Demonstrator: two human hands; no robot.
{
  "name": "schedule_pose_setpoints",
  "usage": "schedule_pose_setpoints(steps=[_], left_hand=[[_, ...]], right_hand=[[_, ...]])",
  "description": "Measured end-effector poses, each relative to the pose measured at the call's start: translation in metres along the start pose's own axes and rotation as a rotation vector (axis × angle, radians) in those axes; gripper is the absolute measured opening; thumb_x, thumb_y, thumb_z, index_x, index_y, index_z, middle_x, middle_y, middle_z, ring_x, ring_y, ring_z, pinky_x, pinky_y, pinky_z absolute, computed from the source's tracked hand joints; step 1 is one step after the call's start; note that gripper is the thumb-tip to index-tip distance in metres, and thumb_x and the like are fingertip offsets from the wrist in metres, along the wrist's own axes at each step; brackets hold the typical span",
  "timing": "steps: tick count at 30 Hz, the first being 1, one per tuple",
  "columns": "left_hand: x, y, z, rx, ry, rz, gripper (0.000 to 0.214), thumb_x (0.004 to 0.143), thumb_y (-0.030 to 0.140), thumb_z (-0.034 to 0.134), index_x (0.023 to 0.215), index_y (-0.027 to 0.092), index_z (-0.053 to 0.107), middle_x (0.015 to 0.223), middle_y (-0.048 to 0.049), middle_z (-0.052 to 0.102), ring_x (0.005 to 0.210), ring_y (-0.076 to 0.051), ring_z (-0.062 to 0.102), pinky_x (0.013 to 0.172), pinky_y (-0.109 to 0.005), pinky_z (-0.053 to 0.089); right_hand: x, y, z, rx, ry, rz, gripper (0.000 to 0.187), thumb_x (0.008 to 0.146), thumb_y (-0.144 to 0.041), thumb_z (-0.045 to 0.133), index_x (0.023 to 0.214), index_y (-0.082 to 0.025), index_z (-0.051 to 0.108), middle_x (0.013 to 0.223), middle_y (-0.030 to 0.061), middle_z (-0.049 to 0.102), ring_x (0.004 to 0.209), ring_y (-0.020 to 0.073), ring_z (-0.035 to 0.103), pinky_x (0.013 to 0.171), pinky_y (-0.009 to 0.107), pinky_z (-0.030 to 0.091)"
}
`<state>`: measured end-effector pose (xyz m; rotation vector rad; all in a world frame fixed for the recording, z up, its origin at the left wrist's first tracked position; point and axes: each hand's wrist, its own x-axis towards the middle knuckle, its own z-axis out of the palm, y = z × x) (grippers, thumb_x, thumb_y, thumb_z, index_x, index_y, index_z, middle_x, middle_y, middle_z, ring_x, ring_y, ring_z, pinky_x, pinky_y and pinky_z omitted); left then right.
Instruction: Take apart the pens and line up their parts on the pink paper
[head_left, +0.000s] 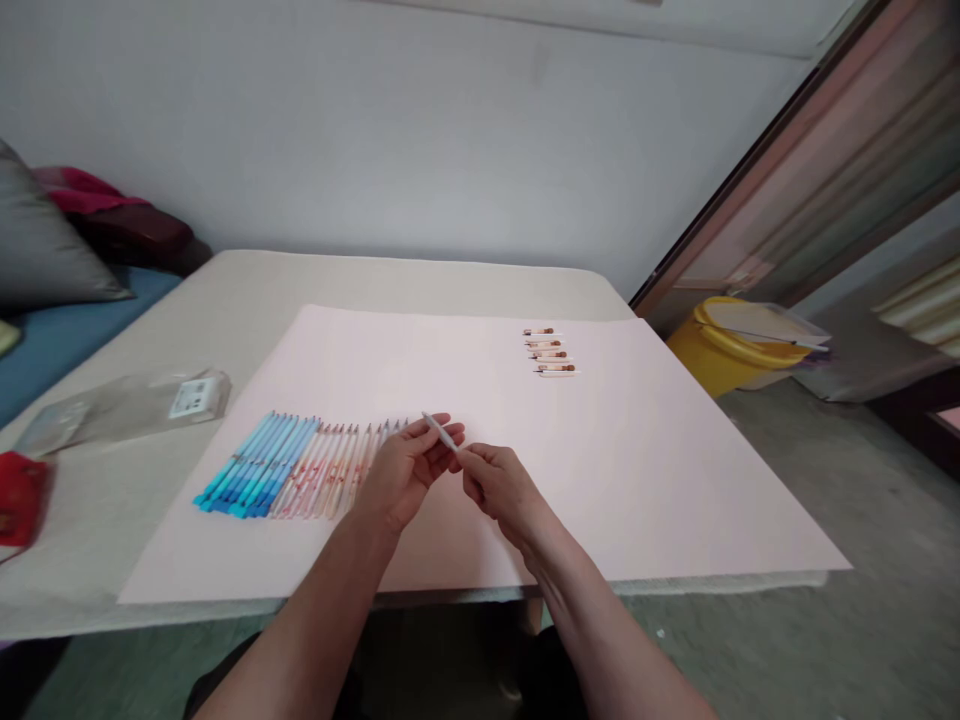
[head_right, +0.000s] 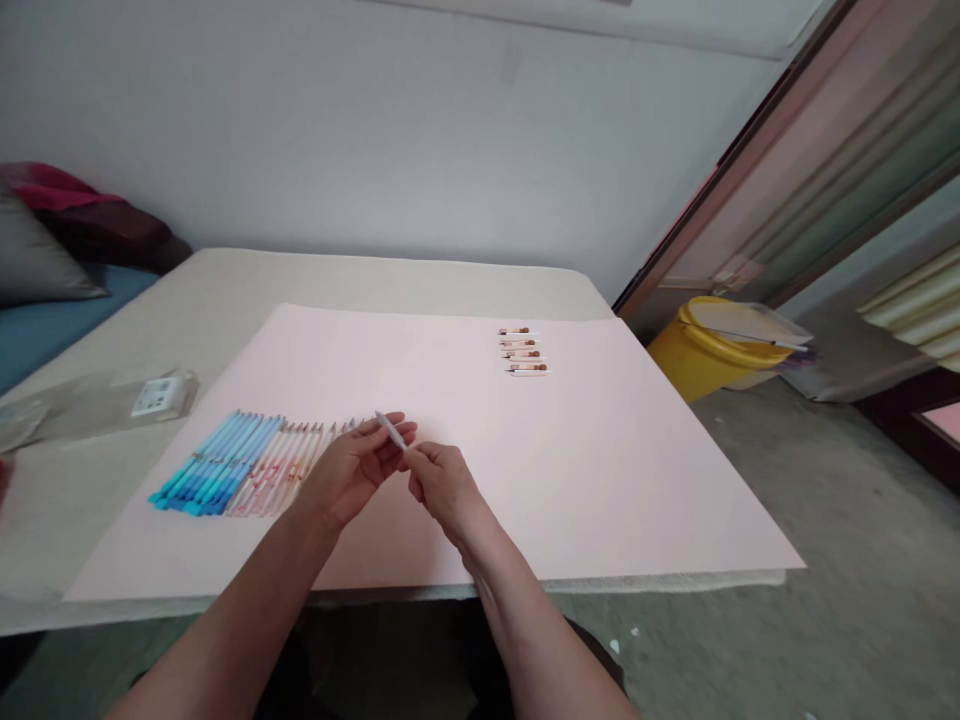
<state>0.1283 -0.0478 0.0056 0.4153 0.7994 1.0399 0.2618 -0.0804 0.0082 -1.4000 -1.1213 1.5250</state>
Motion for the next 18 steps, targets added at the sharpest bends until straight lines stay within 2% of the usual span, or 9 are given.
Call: schedule_pose_setpoints(steps=[8, 18], left_hand=[[0.008, 0.008, -0.011, -0.094, 0.209, 0.074, 0.007, 0.071, 0.013, 0.066, 0.077, 0.013, 0.061, 0.079, -0.0076, 0.068, 0.074, -0.013, 0.064, 0.061, -0.021, 0.052], [0.013, 0.017, -0.018, -0.179, 0.331, 0.107, 0.004, 0.073, 0.009, 0.062, 0.075, 0.011, 0.059, 0.078, -0.0088, 0.067, 0.073, -0.015, 0.065, 0.057, -0.020, 0.053]], right_hand=[[-0.002, -0.003, 0.002, -0.044, -0.026, 0.018, 0.021, 0.079, -0.030, 0.047, 0.068, -0.016, 0.058, 0.038, -0.0068, 0.041, 0.034, 0.0042, 0.028, 0.037, 0.020, 0.020], [-0.004, -0.006, -0.004, -0.078, -0.070, 0.028, 0.021, 0.078, -0.029, 0.046, 0.070, -0.015, 0.059, 0.040, -0.0061, 0.042, 0.035, 0.0042, 0.029, 0.037, 0.019, 0.020]])
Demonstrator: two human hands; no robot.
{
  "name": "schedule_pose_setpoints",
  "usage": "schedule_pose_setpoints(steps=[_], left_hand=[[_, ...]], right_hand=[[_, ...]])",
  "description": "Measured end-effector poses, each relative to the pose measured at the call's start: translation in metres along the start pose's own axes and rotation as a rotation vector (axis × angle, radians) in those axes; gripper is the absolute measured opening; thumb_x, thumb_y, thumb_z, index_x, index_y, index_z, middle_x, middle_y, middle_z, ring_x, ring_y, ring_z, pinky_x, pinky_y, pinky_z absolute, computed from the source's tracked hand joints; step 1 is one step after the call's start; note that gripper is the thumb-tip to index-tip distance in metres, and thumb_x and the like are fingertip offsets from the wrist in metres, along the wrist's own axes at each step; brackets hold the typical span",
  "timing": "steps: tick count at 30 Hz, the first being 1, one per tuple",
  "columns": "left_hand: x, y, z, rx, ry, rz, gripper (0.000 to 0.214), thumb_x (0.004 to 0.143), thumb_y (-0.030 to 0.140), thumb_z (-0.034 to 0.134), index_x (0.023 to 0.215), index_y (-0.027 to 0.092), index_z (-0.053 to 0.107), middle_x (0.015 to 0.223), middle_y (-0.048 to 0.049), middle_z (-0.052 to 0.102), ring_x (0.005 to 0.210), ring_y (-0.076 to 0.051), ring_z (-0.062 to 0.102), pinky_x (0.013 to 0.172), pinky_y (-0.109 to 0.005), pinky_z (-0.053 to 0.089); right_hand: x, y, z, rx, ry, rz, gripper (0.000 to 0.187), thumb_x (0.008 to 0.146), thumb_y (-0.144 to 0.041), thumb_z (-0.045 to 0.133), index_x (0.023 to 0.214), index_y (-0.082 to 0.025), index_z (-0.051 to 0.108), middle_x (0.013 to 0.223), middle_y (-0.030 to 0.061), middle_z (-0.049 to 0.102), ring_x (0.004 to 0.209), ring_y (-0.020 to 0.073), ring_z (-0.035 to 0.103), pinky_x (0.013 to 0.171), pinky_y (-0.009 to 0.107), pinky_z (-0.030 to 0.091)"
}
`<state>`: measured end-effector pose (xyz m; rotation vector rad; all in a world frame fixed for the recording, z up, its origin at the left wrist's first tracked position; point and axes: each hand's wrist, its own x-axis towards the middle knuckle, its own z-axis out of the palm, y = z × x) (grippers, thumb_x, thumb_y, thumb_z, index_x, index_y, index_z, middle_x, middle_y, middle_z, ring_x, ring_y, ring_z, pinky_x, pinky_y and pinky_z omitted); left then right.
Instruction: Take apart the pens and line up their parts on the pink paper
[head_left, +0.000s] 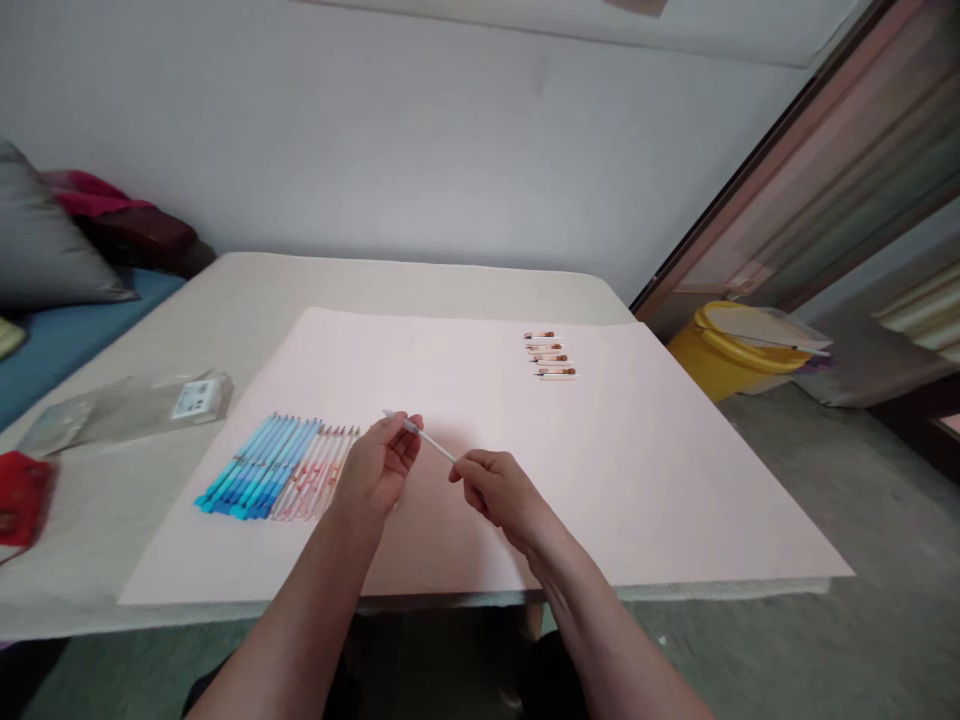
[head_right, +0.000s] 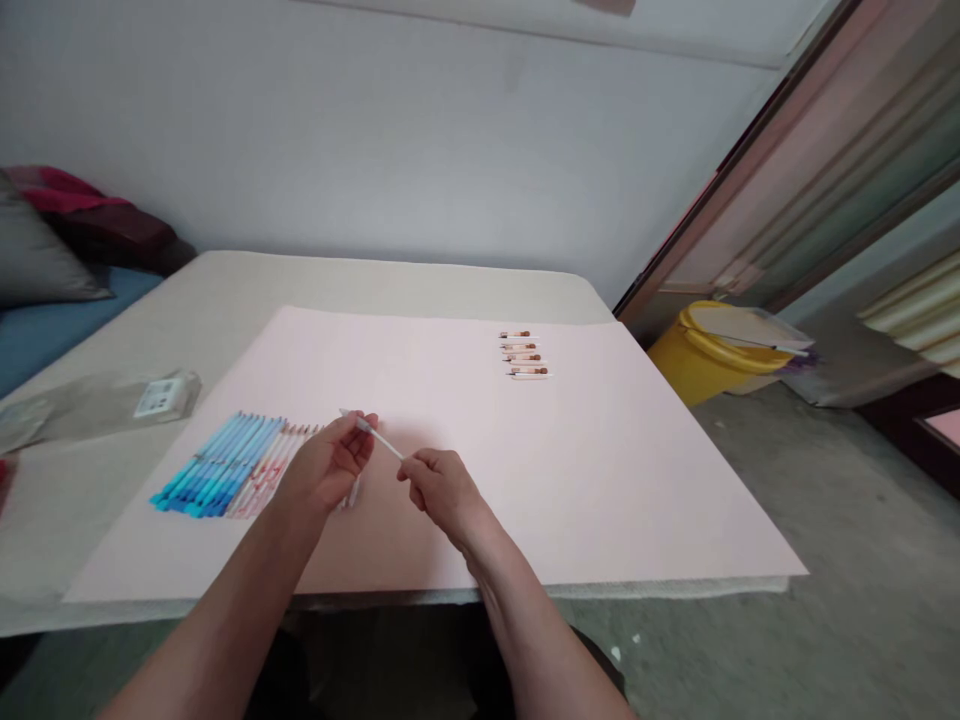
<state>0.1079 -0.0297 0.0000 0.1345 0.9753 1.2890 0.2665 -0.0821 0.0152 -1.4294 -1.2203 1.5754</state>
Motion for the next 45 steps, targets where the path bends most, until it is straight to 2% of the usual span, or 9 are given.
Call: schedule_pose_setpoints(steps=[10, 15, 21, 28, 32, 36, 39, 42, 45], left_hand=[[0.007, 0.010, -0.005, -0.055, 0.045, 0.022, 0.002, 0.075, 0.009, 0.060, 0.074, 0.011, 0.059, 0.074, -0.0070, 0.067, 0.070, -0.013, 0.065, 0.057, -0.020, 0.053], [0.007, 0.012, -0.005, -0.053, 0.038, -0.002, 0.003, 0.076, 0.009, 0.059, 0.074, 0.010, 0.059, 0.075, -0.0075, 0.066, 0.070, -0.014, 0.065, 0.056, -0.020, 0.054], [0.006, 0.011, -0.004, -0.009, -0.009, -0.045, 0.004, 0.077, 0.008, 0.056, 0.074, 0.010, 0.058, 0.076, -0.0106, 0.066, 0.070, -0.016, 0.066, 0.051, -0.019, 0.053], [0.002, 0.011, -0.001, 0.016, -0.029, 0.016, 0.006, 0.079, 0.010, 0.054, 0.073, 0.011, 0.056, 0.069, -0.0085, 0.064, 0.067, -0.016, 0.066, 0.052, -0.020, 0.054], [0.005, 0.021, -0.004, -0.025, 0.012, 0.055, 0.008, 0.079, 0.007, 0.052, 0.073, 0.012, 0.055, 0.067, -0.0067, 0.063, 0.068, -0.015, 0.066, 0.053, -0.019, 0.054], [0.007, 0.028, -0.006, -0.049, 0.031, 0.046, 0.008, 0.080, 0.008, 0.051, 0.074, 0.012, 0.055, 0.071, -0.0087, 0.064, 0.069, -0.015, 0.066, 0.052, -0.019, 0.054], [0.003, 0.022, -0.003, -0.029, -0.021, 0.027, 0.007, 0.079, 0.009, 0.053, 0.074, 0.011, 0.056, 0.069, -0.0079, 0.064, 0.068, -0.015, 0.066, 0.052, -0.019, 0.054], [-0.003, 0.010, 0.002, 0.005, -0.063, -0.022, 0.005, 0.078, 0.010, 0.055, 0.074, 0.011, 0.057, 0.069, -0.0071, 0.064, 0.067, -0.015, 0.066, 0.051, -0.019, 0.054], [-0.008, -0.001, 0.005, 0.027, -0.112, -0.067, 0.002, 0.076, 0.013, 0.059, 0.075, 0.012, 0.057, 0.072, -0.0079, 0.064, 0.069, -0.016, 0.066, 0.053, -0.019, 0.054]], right_hand=[[-0.004, -0.007, -0.005, 0.024, -0.021, 0.023, 0.019, 0.079, -0.028, 0.046, 0.070, -0.015, 0.057, 0.039, -0.0069, 0.040, 0.034, 0.0041, 0.026, 0.035, 0.019, 0.017], [-0.004, -0.005, -0.006, 0.032, -0.027, 0.025, 0.019, 0.080, -0.030, 0.047, 0.073, -0.015, 0.058, 0.040, -0.0066, 0.040, 0.035, 0.0044, 0.025, 0.035, 0.019, 0.016], [-0.004, -0.003, -0.005, 0.059, -0.081, 0.024, 0.024, 0.082, -0.034, 0.045, 0.090, -0.017, 0.059, 0.042, -0.0068, 0.043, 0.034, 0.0046, 0.024, 0.034, 0.019, 0.014], [-0.005, -0.004, -0.007, 0.059, -0.103, 0.019, 0.024, 0.082, -0.035, 0.045, 0.090, -0.017, 0.059, 0.042, -0.0067, 0.042, 0.034, 0.0049, 0.025, 0.033, 0.019, 0.015], [-0.005, -0.008, -0.013, 0.087, -0.066, 0.021, 0.023, 0.081, -0.034, 0.046, 0.089, -0.017, 0.059, 0.042, -0.0066, 0.042, 0.035, 0.0053, 0.025, 0.034, 0.019, 0.015], [-0.004, -0.011, -0.017, 0.210, 0.034, -0.006, 0.021, 0.080, -0.032, 0.046, 0.086, -0.016, 0.058, 0.045, -0.0055, 0.045, 0.034, 0.0052, 0.030, 0.035, 0.020, 0.017], [-0.001, -0.010, -0.014, 0.304, 0.054, -0.009, 0.019, 0.079, -0.032, 0.047, 0.084, -0.016, 0.056, 0.055, -0.0032, 0.053, 0.035, 0.0050, 0.036, 0.036, 0.020, 0.019], [0.002, -0.005, -0.007, 0.293, 0.068, -0.022, 0.020, 0.078, -0.034, 0.049, 0.079, -0.016, 0.055, 0.062, -0.0019, 0.056, 0.034, 0.0025, 0.031, 0.036, 0.021, 0.015], [0.004, -0.002, -0.002, 0.250, 0.043, -0.039, 0.014, 0.073, -0.029, 0.055, 0.076, -0.016, 0.054, 0.060, -0.0027, 0.056, 0.035, 0.0020, 0.028, 0.036, 0.020, 0.015]])
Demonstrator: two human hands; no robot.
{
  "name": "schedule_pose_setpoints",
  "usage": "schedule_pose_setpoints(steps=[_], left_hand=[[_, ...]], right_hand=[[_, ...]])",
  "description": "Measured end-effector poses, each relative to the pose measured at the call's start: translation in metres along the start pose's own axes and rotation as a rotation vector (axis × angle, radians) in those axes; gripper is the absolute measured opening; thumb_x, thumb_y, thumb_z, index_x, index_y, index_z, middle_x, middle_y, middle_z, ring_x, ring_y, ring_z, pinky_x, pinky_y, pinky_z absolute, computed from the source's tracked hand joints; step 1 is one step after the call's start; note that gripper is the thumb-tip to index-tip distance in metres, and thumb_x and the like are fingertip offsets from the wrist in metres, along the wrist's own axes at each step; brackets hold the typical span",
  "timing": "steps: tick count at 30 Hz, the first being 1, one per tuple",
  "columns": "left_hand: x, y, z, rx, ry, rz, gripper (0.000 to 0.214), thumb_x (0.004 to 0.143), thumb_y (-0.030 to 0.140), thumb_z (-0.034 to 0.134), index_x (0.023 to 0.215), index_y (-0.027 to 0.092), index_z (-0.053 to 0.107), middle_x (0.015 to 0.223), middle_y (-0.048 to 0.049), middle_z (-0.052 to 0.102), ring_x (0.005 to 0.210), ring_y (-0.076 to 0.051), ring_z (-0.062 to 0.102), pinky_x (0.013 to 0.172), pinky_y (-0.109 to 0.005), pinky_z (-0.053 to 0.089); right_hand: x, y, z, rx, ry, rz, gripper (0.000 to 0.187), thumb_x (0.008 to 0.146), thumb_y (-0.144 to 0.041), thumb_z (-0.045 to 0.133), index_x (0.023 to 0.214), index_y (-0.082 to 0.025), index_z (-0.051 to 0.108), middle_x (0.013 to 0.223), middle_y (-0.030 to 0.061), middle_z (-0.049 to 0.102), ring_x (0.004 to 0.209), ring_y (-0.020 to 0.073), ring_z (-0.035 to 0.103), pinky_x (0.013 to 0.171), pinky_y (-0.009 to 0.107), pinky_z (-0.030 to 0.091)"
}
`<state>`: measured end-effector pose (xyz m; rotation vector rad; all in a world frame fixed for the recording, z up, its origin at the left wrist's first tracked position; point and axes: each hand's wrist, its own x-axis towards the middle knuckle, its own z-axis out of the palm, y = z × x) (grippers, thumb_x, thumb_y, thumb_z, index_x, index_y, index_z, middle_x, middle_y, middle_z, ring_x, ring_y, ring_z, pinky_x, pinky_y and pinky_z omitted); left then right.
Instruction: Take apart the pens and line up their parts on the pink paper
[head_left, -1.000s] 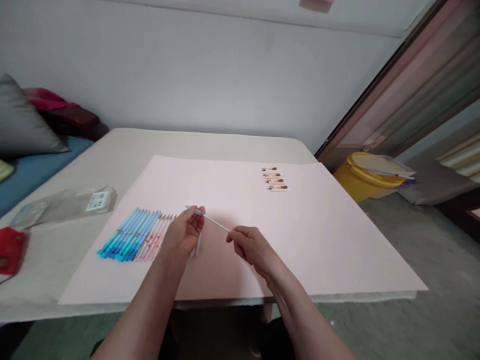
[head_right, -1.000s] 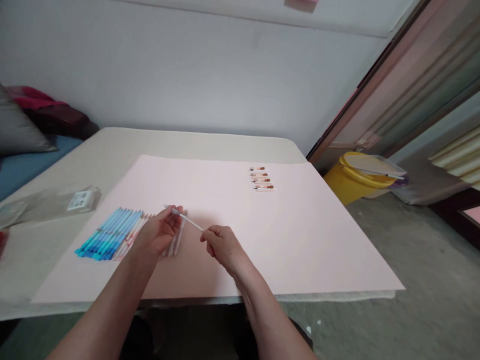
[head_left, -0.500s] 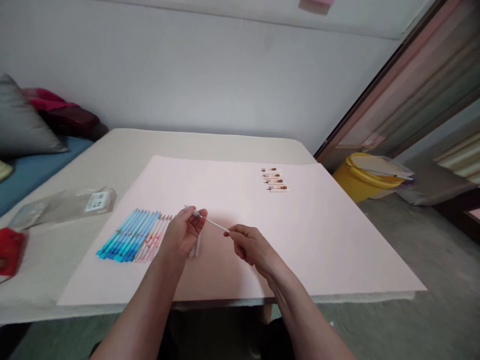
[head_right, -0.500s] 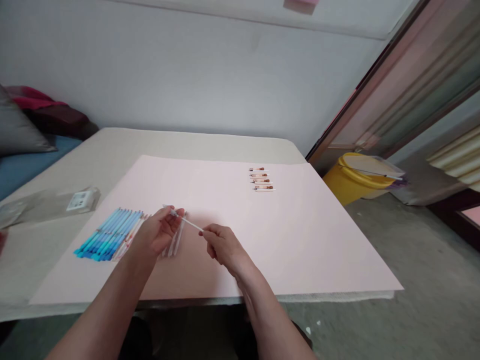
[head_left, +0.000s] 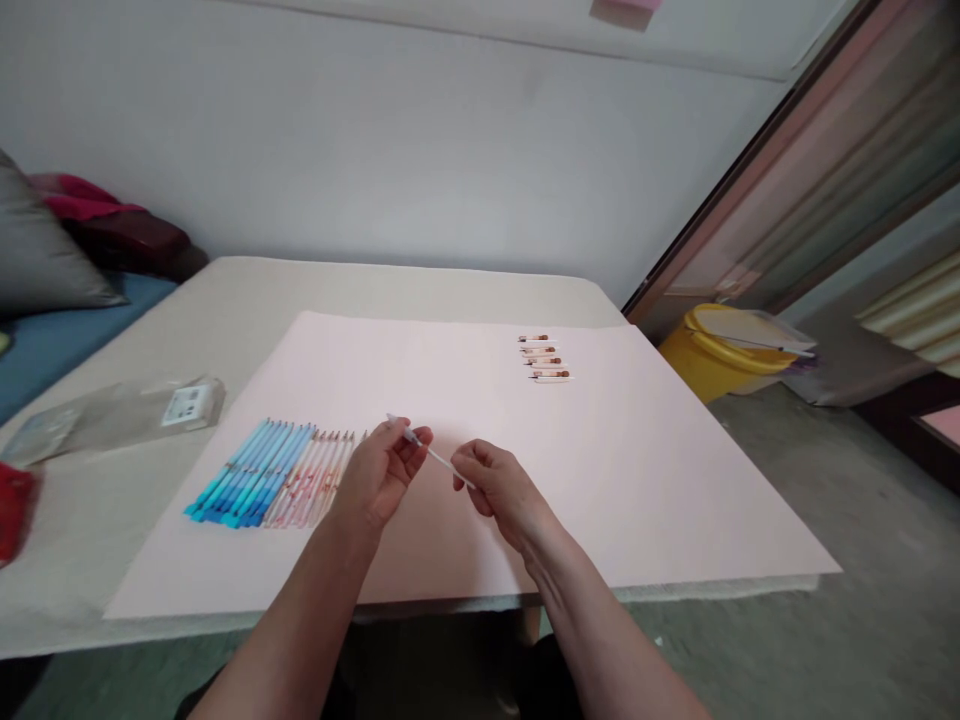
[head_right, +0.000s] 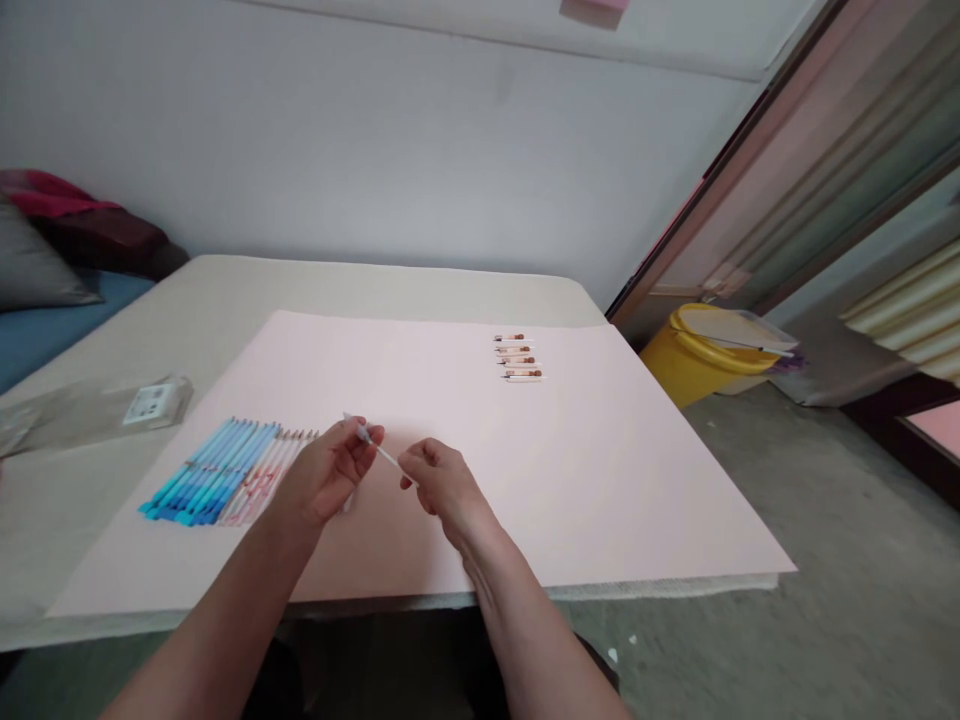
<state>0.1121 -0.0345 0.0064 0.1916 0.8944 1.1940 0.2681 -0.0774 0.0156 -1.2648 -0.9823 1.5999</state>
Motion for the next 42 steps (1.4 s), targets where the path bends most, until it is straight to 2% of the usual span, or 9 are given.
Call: schedule_pose_setpoints(steps=[3, 9, 15, 19, 22, 25, 29, 34, 42], left_hand=[[0.000, -0.003, 0.000, -0.003, -0.017, -0.009, 0.003, 0.075, 0.013, 0.061, 0.074, 0.012, 0.057, 0.073, -0.0083, 0.065, 0.071, -0.016, 0.065, 0.055, -0.020, 0.055], [0.004, 0.006, -0.004, -0.055, 0.089, 0.040, 0.004, 0.076, 0.010, 0.058, 0.073, 0.011, 0.058, 0.071, -0.0085, 0.065, 0.068, -0.015, 0.065, 0.056, -0.021, 0.055], [0.002, 0.001, -0.003, 0.013, 0.049, 0.016, 0.002, 0.076, 0.014, 0.059, 0.075, 0.012, 0.058, 0.077, -0.0095, 0.065, 0.074, -0.016, 0.065, 0.060, -0.023, 0.054], [-0.007, -0.012, 0.001, 0.144, -0.028, -0.040, 0.010, 0.073, 0.021, 0.065, 0.078, 0.014, 0.061, 0.087, -0.0084, 0.065, 0.074, -0.013, 0.062, 0.060, -0.022, 0.050], [-0.012, -0.023, 0.005, 0.203, -0.087, -0.085, 0.014, 0.068, 0.023, 0.070, 0.077, 0.014, 0.063, 0.079, -0.0025, 0.062, 0.062, -0.006, 0.056, 0.052, -0.016, 0.043], [-0.015, -0.031, 0.007, 0.193, -0.126, -0.121, 0.015, 0.064, 0.019, 0.072, 0.075, 0.014, 0.064, 0.073, -0.0006, 0.060, 0.058, -0.005, 0.053, 0.049, -0.016, 0.041], [-0.014, -0.036, 0.007, 0.189, -0.148, -0.136, 0.013, 0.066, 0.017, 0.071, 0.075, 0.014, 0.064, 0.072, -0.0007, 0.059, 0.058, -0.005, 0.054, 0.051, -0.016, 0.043], [-0.016, -0.037, 0.009, 0.216, -0.101, -0.144, 0.011, 0.065, 0.017, 0.070, 0.072, 0.014, 0.063, 0.066, -0.0002, 0.059, 0.055, -0.006, 0.053, 0.050, -0.017, 0.043], [-0.014, -0.040, 0.008, 0.274, -0.051, -0.112, 0.010, 0.064, 0.017, 0.066, 0.063, 0.015, 0.057, 0.058, 0.0018, 0.056, 0.050, -0.006, 0.051, 0.047, -0.018, 0.040]], right_hand=[[-0.001, -0.002, 0.000, -0.011, -0.013, 0.023, 0.013, 0.066, -0.020, 0.055, 0.078, -0.016, 0.054, 0.050, -0.0049, 0.051, 0.035, 0.0031, 0.027, 0.036, 0.020, 0.014], [-0.005, -0.012, -0.010, 0.055, 0.045, 0.016, 0.012, 0.063, -0.018, 0.051, 0.074, -0.014, 0.054, 0.045, -0.0046, 0.048, 0.033, 0.0033, 0.026, 0.035, 0.021, 0.011], [-0.006, -0.015, -0.012, 0.094, 0.053, -0.027, 0.012, 0.065, -0.019, 0.051, 0.076, -0.015, 0.054, 0.047, -0.0049, 0.049, 0.032, 0.0029, 0.025, 0.035, 0.021, 0.011], [-0.004, -0.011, -0.011, -0.061, 0.090, -0.121, 0.013, 0.070, -0.024, 0.050, 0.079, -0.016, 0.055, 0.056, -0.0027, 0.055, 0.036, 0.0045, 0.030, 0.036, 0.020, 0.017], [0.000, -0.004, -0.011, -0.253, 0.102, -0.183, 0.013, 0.074, -0.025, 0.048, 0.080, -0.017, 0.056, 0.059, -0.0025, 0.056, 0.042, 0.0067, 0.036, 0.041, 0.020, 0.026], [0.005, 0.002, -0.012, -0.429, 0.127, -0.260, 0.010, 0.076, -0.022, 0.048, 0.077, -0.018, 0.056, 0.058, -0.0029, 0.055, 0.053, 0.0094, 0.045, 0.052, 0.021, 0.034], [0.006, 0.002, -0.012, -0.594, 0.127, -0.292, 0.008, 0.076, -0.020, 0.047, 0.073, -0.019, 0.055, 0.056, -0.0036, 0.053, 0.054, 0.0100, 0.045, 0.054, 0.021, 0.033], [0.003, -0.002, -0.013, -0.675, 0.096, -0.277, 0.010, 0.077, -0.020, 0.048, 0.069, -0.020, 0.054, 0.055, -0.0039, 0.052, 0.053, 0.0098, 0.045, 0.053, 0.021, 0.032], [0.005, 0.003, -0.015, -0.654, 0.050, -0.258, 0.010, 0.076, -0.022, 0.049, 0.071, -0.019, 0.057, 0.056, -0.0037, 0.051, 0.054, 0.0097, 0.045, 0.052, 0.021, 0.031]])
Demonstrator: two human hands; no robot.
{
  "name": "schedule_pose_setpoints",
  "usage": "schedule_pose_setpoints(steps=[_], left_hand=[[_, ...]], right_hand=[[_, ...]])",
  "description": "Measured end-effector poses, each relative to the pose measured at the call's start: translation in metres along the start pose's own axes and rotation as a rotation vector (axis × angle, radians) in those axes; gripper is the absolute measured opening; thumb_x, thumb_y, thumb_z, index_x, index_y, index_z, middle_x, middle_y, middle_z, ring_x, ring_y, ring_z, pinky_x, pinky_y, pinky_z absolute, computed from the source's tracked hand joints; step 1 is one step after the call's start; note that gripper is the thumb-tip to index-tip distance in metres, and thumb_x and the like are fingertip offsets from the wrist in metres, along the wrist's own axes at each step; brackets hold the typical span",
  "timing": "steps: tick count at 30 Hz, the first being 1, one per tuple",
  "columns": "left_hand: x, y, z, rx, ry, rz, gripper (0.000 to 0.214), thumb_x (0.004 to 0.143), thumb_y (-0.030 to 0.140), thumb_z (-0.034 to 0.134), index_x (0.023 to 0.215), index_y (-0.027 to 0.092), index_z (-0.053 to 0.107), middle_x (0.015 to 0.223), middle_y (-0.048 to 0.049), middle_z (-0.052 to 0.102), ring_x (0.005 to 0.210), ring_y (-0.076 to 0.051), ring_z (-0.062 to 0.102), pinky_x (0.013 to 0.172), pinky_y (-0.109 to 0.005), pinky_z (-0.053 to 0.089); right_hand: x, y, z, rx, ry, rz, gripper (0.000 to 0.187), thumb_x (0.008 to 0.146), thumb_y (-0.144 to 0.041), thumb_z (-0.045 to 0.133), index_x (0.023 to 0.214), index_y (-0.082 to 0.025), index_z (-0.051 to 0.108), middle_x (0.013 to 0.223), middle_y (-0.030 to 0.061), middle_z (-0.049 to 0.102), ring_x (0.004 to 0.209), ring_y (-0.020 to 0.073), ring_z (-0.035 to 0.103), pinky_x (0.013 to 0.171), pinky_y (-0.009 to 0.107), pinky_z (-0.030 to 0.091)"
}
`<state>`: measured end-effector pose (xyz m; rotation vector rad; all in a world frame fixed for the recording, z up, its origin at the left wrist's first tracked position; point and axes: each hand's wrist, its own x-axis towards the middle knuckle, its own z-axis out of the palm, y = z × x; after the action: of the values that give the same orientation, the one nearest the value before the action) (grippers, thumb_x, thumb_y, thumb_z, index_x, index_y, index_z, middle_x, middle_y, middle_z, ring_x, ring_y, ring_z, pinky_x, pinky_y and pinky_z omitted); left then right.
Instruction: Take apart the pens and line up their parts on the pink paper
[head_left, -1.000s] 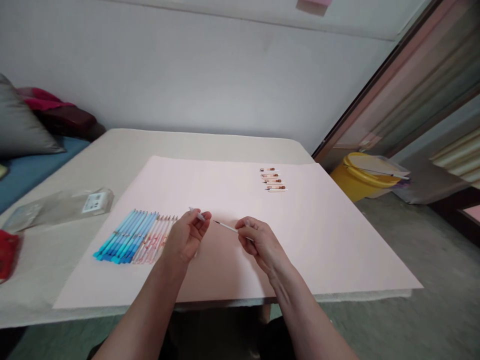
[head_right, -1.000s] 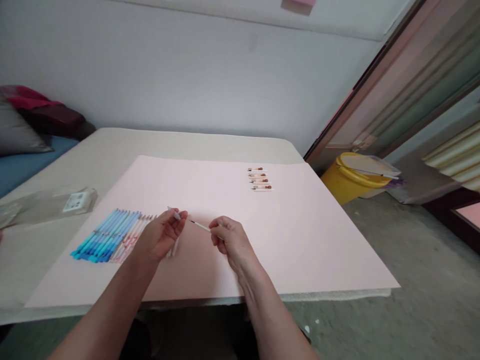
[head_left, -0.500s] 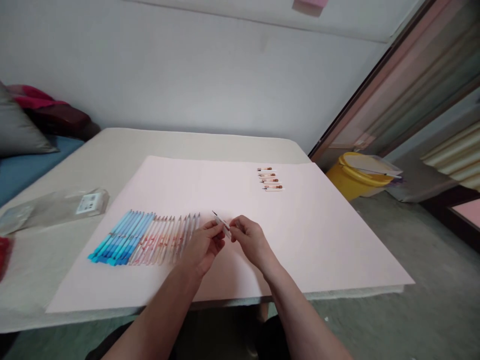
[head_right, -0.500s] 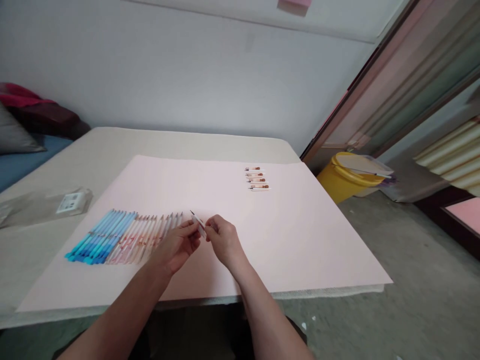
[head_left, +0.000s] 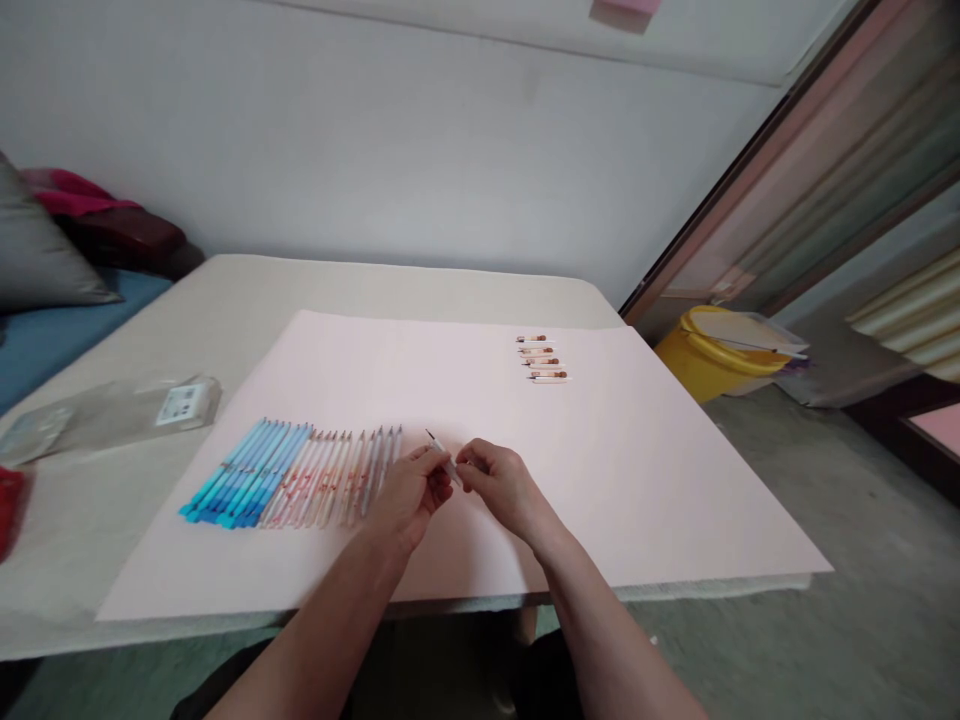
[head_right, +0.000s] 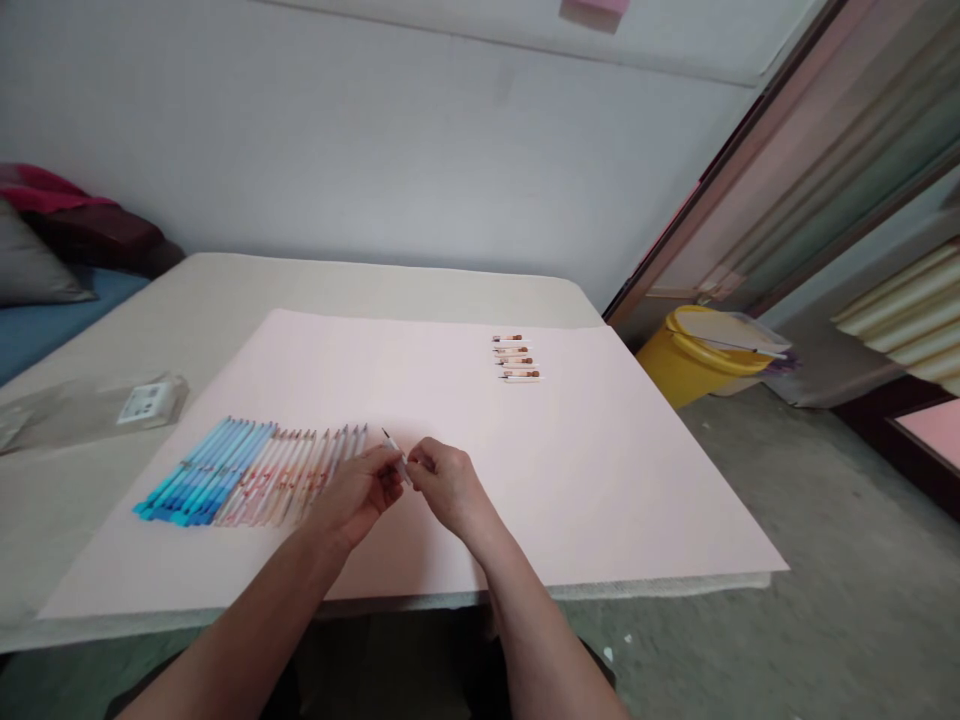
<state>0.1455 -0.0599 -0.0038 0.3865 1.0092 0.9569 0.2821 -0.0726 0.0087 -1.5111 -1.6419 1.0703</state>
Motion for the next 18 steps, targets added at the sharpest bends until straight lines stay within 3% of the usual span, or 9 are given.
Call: schedule_pose_setpoints(steps=[6, 11, 18], left_hand=[[0.001, -0.002, 0.001, 0.031, 0.027, -0.035, 0.010, 0.062, 0.017, 0.066, 0.065, 0.015, 0.056, 0.056, 0.0024, 0.055, 0.047, -0.006, 0.049, 0.045, -0.018, 0.039], [-0.003, -0.010, 0.006, 0.054, -0.019, -0.080, 0.011, 0.062, 0.017, 0.066, 0.068, 0.016, 0.057, 0.058, 0.0027, 0.054, 0.047, -0.006, 0.048, 0.046, -0.019, 0.040], [-0.002, -0.023, 0.007, 0.096, -0.056, -0.047, 0.014, 0.064, 0.023, 0.068, 0.071, 0.015, 0.060, 0.064, 0.0008, 0.055, 0.051, -0.005, 0.048, 0.049, -0.019, 0.040]], right_hand=[[0.006, 0.008, -0.002, 0.126, 0.049, 0.103, 0.021, 0.079, -0.030, 0.044, 0.078, -0.018, 0.062, 0.069, -0.0002, 0.057, 0.052, 0.0093, 0.045, 0.050, 0.022, 0.033], [0.011, 0.015, -0.002, 0.189, 0.073, 0.194, 0.019, 0.075, -0.026, 0.047, 0.079, -0.017, 0.063, 0.057, -0.0020, 0.051, 0.048, 0.0102, 0.045, 0.049, 0.023, 0.035], [0.008, 0.013, 0.002, 0.027, 0.044, 0.066, 0.022, 0.079, -0.024, 0.045, 0.083, -0.019, 0.065, 0.073, 0.0015, 0.060, 0.068, 0.0135, 0.053, 0.062, 0.025, 0.038]])
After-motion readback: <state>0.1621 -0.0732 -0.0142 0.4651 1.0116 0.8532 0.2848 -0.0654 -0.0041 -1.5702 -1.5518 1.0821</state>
